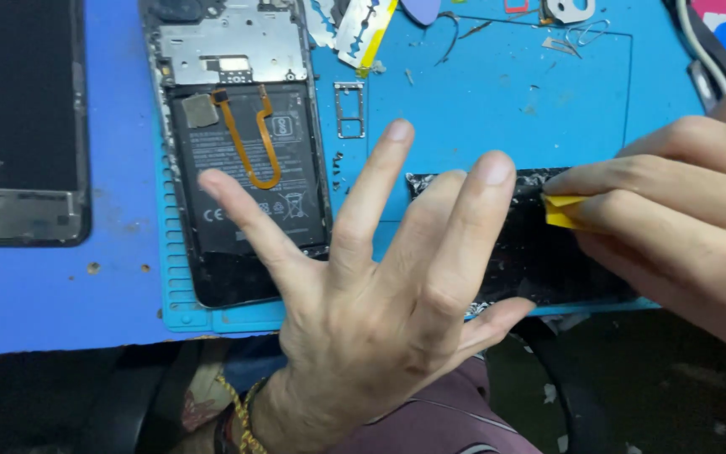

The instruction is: Scrape adhesive residue from a smartphone screen using a plastic tool.

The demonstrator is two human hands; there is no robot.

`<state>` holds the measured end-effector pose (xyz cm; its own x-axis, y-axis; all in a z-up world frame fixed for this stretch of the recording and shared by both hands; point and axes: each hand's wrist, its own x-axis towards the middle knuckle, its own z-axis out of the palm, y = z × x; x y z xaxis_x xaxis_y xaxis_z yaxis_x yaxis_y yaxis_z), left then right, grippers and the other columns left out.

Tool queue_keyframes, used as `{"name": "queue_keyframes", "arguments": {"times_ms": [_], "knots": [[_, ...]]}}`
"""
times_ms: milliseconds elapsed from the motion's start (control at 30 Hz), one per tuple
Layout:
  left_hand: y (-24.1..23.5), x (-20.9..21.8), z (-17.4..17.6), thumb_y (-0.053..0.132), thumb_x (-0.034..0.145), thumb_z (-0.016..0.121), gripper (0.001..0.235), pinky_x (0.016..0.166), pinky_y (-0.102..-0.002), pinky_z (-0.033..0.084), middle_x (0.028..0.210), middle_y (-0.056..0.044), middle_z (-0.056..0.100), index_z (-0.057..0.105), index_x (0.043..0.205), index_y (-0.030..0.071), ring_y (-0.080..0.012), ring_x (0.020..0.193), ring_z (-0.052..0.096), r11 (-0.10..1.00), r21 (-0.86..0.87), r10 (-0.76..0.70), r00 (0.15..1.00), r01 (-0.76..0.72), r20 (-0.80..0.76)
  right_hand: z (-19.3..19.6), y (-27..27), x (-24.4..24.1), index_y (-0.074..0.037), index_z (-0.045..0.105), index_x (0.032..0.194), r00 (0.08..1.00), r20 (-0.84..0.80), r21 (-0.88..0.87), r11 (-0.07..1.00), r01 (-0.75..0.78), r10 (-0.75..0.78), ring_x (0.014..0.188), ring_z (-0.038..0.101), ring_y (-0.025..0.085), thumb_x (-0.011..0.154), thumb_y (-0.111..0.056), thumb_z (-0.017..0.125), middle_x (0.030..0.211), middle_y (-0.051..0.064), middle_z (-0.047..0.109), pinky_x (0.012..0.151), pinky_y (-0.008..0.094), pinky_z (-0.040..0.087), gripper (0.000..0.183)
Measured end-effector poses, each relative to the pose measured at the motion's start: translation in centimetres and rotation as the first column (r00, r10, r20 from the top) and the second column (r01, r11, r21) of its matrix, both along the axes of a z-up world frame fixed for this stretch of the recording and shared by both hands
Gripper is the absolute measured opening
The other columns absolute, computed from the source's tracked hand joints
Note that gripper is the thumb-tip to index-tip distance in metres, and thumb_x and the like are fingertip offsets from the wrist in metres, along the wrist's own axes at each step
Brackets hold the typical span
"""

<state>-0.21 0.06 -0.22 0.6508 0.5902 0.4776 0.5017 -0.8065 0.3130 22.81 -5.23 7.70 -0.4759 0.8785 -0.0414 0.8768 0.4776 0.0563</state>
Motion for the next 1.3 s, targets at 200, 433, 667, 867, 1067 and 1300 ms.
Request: {"name": "queue_keyframes", "arguments": {"times_ms": [200,433,667,867,1067,1300], "knots": [[-0.4,-1.2,0.8,0.075,0.114,0.049,0.070,0.094,-0.098,0.003,0.147,-0.007,0.075,0.041,0.147,0.014,-0.0371,0.146,0.054,0.998,0.024,0.063,0.998,-0.063,-0.022,-0.3,-1.6,0.5,-0.013,0.067,0.100,0.996,0.034,-0.013,0.997,0.077,-0.077,0.093,0.068,0.023,0.106,-0.025,0.056,0.128,-0.007,0.077,0.085,0.052,0.039,0.018],[-1.0,-1.8,-0.8,0.092,0.101,0.095,0.121,0.099,-0.097,-0.004,0.135,-0.002,0.088,0.029,0.156,0.007,-0.0347,0.157,0.048,0.999,-0.017,0.031,1.000,-0.031,0.005,-0.4,-2.2,0.7,-0.008,0.068,0.100,0.995,0.000,-0.027,0.995,0.101,-0.101,0.092,0.067,0.027,0.103,-0.019,0.061,0.128,-0.001,0.077,0.086,0.050,0.043,0.014],[-0.4,-1.7,-1.0,0.076,0.105,0.099,0.106,0.099,-0.098,0.001,0.147,0.004,0.078,0.034,0.152,0.006,-0.0362,0.151,0.062,0.999,-0.030,-0.022,0.999,0.024,0.048,-0.8,-2.0,0.3,-0.003,0.068,0.102,0.994,-0.053,-0.046,0.994,0.098,-0.100,0.092,0.065,0.031,0.100,-0.014,0.063,0.127,0.006,0.076,0.086,0.048,0.049,0.012],[-0.4,-1.8,-1.5,0.092,0.093,0.106,0.128,0.103,-0.096,0.000,0.138,0.007,0.088,0.032,0.156,0.009,-0.0339,0.152,0.065,1.000,-0.024,-0.012,0.997,0.014,0.076,-1.1,-1.5,0.0,0.002,0.068,0.104,0.988,-0.107,-0.068,0.993,0.101,-0.108,0.091,0.064,0.034,0.098,-0.009,0.065,0.126,0.012,0.076,0.086,0.046,0.055,0.013],[-0.2,-1.5,-1.1,0.096,0.089,0.106,0.122,0.097,-0.102,0.004,0.144,0.009,0.070,0.040,0.148,0.011,-0.0346,0.145,0.067,0.999,-0.029,0.033,0.999,-0.033,0.004,-0.2,-1.0,-0.2,-0.013,0.065,0.093,0.998,0.040,-0.019,0.998,0.053,-0.052,0.090,0.067,0.023,0.107,-0.019,0.057,0.123,-0.009,0.076,0.086,0.054,0.041,0.017],[-0.4,-1.1,-0.8,0.079,0.102,0.082,0.090,0.097,-0.100,0.004,0.138,0.006,0.072,0.045,0.143,0.009,-0.0328,0.142,0.070,0.999,-0.028,0.042,0.998,-0.041,0.046,0.0,-1.5,0.0,-0.013,0.065,0.094,0.997,0.042,-0.007,0.997,0.071,-0.071,0.091,0.067,0.024,0.107,-0.019,0.056,0.124,-0.009,0.076,0.086,0.054,0.041,0.017]]}}
